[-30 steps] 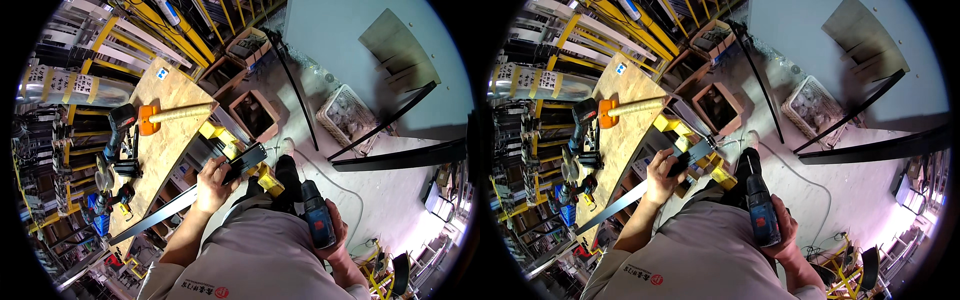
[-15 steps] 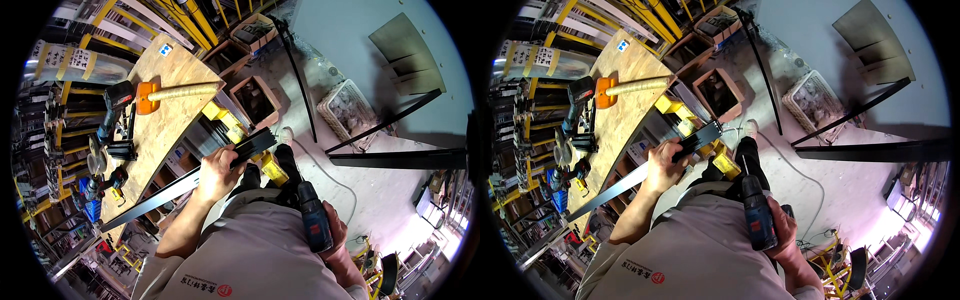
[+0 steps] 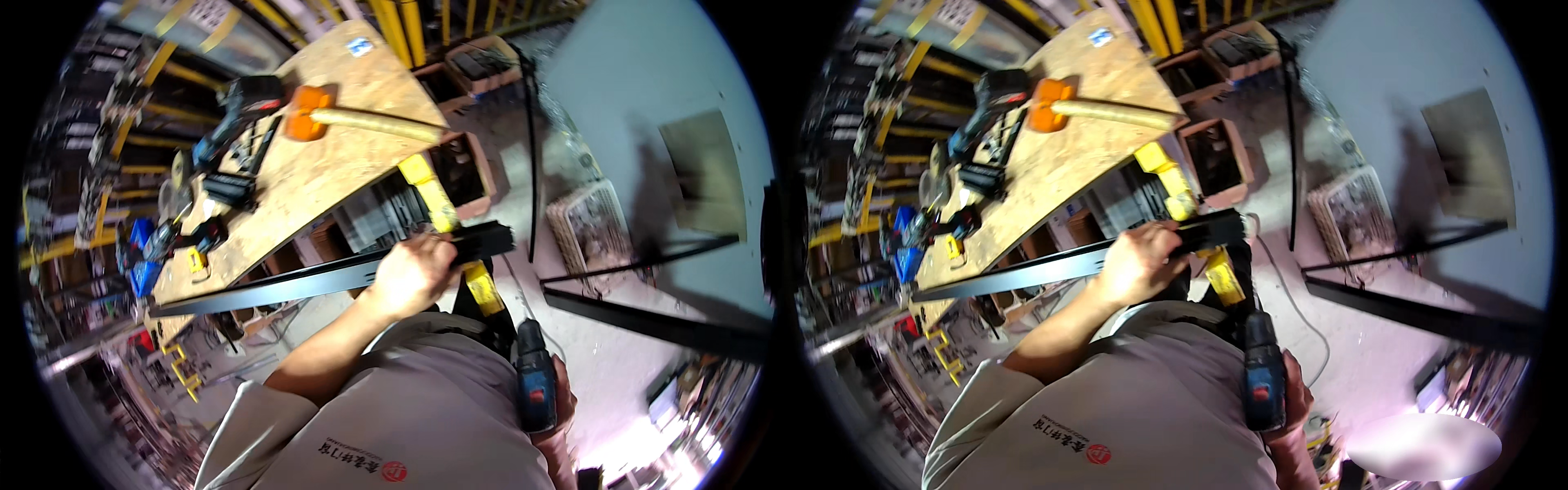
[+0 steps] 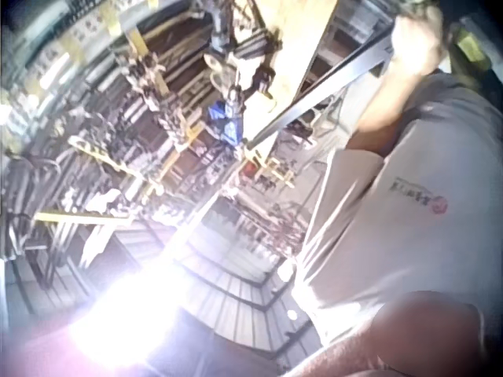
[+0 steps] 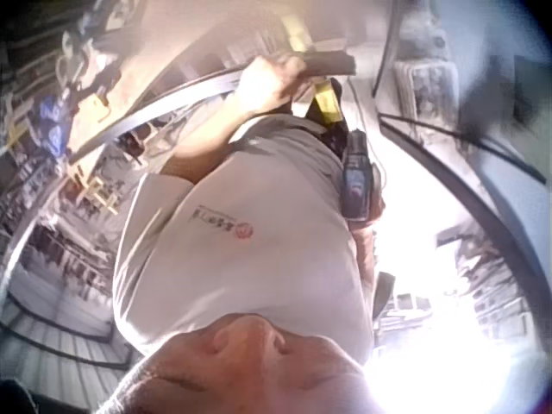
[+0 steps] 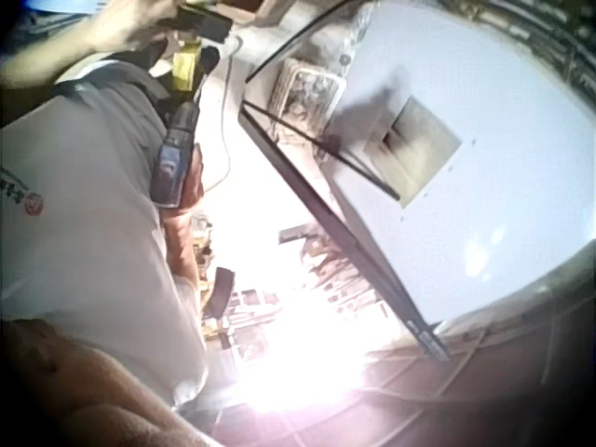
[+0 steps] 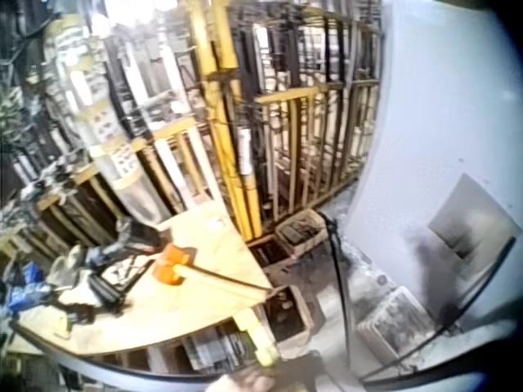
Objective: The person drills holes into a metal profile, inserts components, and hammers them into place using a mallet before inserting the profile into an industrial machine and then drilling into a corner joint.
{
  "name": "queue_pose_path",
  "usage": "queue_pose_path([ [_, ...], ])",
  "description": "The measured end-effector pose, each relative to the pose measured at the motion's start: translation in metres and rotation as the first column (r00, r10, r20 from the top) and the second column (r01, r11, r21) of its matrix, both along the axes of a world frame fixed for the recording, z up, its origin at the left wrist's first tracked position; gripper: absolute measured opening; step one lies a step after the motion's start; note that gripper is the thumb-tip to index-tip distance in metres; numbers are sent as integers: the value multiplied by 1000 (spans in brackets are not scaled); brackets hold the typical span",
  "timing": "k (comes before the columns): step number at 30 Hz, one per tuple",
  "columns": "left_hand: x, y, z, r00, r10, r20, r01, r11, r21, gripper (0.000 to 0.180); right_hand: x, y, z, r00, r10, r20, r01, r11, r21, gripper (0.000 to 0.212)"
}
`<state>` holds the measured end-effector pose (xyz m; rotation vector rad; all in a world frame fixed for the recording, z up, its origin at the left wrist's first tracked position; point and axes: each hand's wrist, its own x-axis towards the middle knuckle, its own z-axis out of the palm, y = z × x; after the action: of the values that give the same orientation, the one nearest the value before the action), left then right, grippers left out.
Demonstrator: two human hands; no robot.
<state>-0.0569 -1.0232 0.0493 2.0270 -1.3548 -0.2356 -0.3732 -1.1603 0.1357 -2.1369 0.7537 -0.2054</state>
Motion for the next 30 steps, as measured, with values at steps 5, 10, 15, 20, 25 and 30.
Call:
queue_pose_path([
  [5, -4, 7, -3, 999, 20, 45, -24, 995, 98, 29, -1, -2, 0, 994, 50, -97, -65, 986, -152, 68],
  [10, -7, 6, -4, 982, 75, 171, -80, 997, 22, 22, -3, -5, 1, 994, 79, -71, -88, 987, -137, 69],
  [15, -10, 4, -8, 979, 76, 187, -86, 995, 49, 17, 0, -13, -10, 989, 130, -65, -141, 969, -203, 69],
  [20, -9, 7, -6, 982, 41, 183, -62, 992, 106, 18, -4, -19, -7, 983, 163, -81, -178, 950, -255, 69],
  [25, -7, 5, -1, 980, 19, 198, -43, 993, 113, 17, 4, -17, 4, 986, 140, -89, -152, 979, -140, 70],
  [30, -6, 9, -6, 992, 52, 115, -57, 998, 40, 22, 38, -14, 27, 976, 154, -153, -169, 981, -91, 74],
])
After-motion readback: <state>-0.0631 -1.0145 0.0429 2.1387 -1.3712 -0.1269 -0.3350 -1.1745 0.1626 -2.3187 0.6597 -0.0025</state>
